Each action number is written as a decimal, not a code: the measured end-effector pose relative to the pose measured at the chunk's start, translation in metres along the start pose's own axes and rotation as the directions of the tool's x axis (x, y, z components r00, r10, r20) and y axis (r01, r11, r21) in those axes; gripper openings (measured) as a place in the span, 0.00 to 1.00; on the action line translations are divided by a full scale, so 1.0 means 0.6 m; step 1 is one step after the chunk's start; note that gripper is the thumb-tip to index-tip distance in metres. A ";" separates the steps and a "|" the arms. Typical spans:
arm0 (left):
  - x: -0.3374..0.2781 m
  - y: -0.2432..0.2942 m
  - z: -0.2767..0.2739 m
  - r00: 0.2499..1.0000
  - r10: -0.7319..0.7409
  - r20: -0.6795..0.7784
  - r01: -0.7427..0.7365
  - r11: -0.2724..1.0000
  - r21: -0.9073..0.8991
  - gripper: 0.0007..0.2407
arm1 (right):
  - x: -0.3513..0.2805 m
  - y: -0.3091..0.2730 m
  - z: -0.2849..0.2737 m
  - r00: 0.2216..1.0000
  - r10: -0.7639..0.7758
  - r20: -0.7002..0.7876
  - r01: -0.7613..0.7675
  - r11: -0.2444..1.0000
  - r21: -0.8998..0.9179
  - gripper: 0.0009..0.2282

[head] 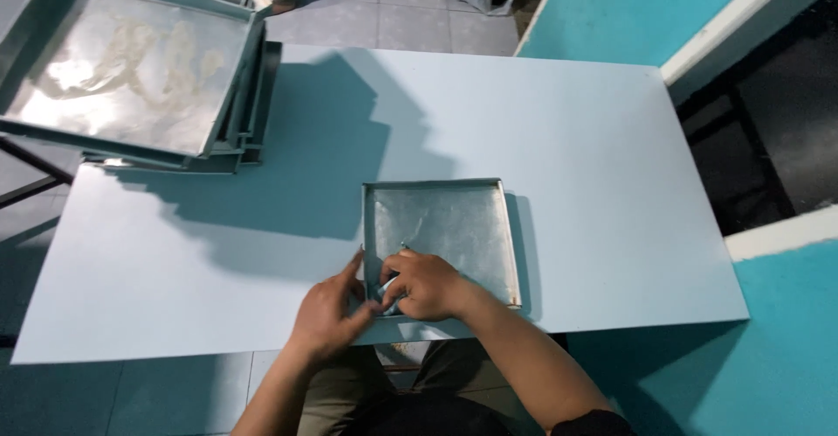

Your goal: Cleaning a metal baking tray by wiping it thoroughly with a cloth to remove residue.

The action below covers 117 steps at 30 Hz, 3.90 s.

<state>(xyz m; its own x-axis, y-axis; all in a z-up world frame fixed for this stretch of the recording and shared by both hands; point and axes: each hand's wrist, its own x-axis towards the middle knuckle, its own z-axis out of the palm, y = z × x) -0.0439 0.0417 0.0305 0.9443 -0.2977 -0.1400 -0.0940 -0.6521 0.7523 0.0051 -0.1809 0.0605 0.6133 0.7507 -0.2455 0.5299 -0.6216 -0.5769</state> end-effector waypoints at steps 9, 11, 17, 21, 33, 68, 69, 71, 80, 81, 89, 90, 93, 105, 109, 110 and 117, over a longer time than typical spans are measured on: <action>0.110 0.001 0.056 0.900 -0.105 -0.424 0.290 0.869 0.401 0.29 | -0.007 0.012 0.034 0.972 -0.069 -0.223 0.050 0.995 -0.088 0.14; 0.120 0.005 0.063 0.885 -0.094 -0.455 0.296 0.870 0.395 0.29 | -0.005 0.019 0.039 0.974 -0.067 -0.216 0.046 0.994 -0.102 0.14; 0.125 0.005 0.069 0.877 -0.152 -0.456 0.343 0.863 0.372 0.22 | -0.013 0.010 0.028 0.981 -0.066 -0.181 0.043 0.990 -0.131 0.13; 0.124 0.014 0.070 0.876 -0.170 -0.450 0.379 0.821 0.427 0.20 | -0.040 -0.019 -0.016 0.999 0.005 -0.050 -0.019 0.958 -0.287 0.12; 0.125 0.003 0.083 0.835 -0.049 -0.548 0.389 0.757 0.525 0.19 | -0.185 0.085 -0.057 0.896 0.443 -0.008 -0.357 0.711 -0.605 0.10; 0.127 -0.003 0.087 0.866 0.021 -0.500 0.293 0.789 0.540 0.21 | 0.076 0.105 -0.006 0.799 0.067 -0.598 -0.317 0.892 -0.323 0.05; 0.128 -0.005 0.088 0.874 -0.011 -0.485 0.291 0.812 0.506 0.21 | 0.074 0.103 0.006 0.792 0.061 -0.607 -0.253 0.938 -0.235 0.07; 0.124 0.002 0.078 0.888 -0.045 -0.458 0.285 0.835 0.470 0.20 | 0.050 0.110 -0.003 0.788 0.141 -0.599 -0.188 0.982 -0.015 0.09; 0.105 0.043 0.043 0.904 -0.110 -0.413 0.278 0.885 0.373 0.17 | -0.156 0.209 -0.059 0.416 0.686 -0.597 -0.131 0.695 0.707 0.29; 0.104 0.044 0.040 0.908 -0.114 -0.402 0.271 0.893 0.359 0.16 | -0.178 0.219 -0.058 0.403 0.740 -0.539 -0.046 0.605 0.795 0.30; 0.119 0.024 0.064 0.901 -0.075 -0.428 0.278 0.857 0.434 0.13 | -0.221 0.178 -0.073 0.498 0.828 -0.258 0.106 0.237 0.966 0.26; 0.118 0.025 0.063 0.898 -0.062 -0.436 0.268 0.863 0.429 0.13 | -0.223 0.184 -0.072 0.501 0.836 -0.224 0.113 0.194 0.975 0.25; 0.116 0.030 0.057 0.877 0.024 -0.480 0.208 0.881 0.424 0.12 | -0.218 0.131 -0.091 0.529 0.831 -0.175 0.107 0.140 0.984 0.24; 0.102 0.056 0.043 0.661 0.177 -0.729 -0.285 0.958 -0.026 0.10 | -0.256 0.069 -0.101 0.411 0.631 -0.658 0.389 0.532 0.753 0.30; 0.096 0.071 0.042 0.710 0.175 -0.682 -0.376 0.913 -0.156 0.10 | -0.258 0.076 -0.084 0.423 0.561 -0.712 0.390 0.596 0.702 0.27; 0.094 0.076 0.044 0.717 0.151 -0.681 -0.374 0.907 -0.193 0.10 | -0.259 0.084 -0.077 0.422 0.532 -0.734 0.361 0.644 0.675 0.27; 0.107 0.046 0.054 0.601 0.264 -0.754 -0.516 0.849 -0.114 0.07 | -0.308 0.138 -0.044 0.342 0.454 -0.823 0.458 0.684 0.568 0.32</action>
<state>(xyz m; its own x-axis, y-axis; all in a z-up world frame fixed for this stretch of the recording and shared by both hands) 0.0041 -0.0179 0.0214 0.7808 0.1743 0.6000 -0.5314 -0.3200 0.7844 -0.0490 -0.3770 0.0790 0.9322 -0.2091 0.2955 0.3111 0.0456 -0.9493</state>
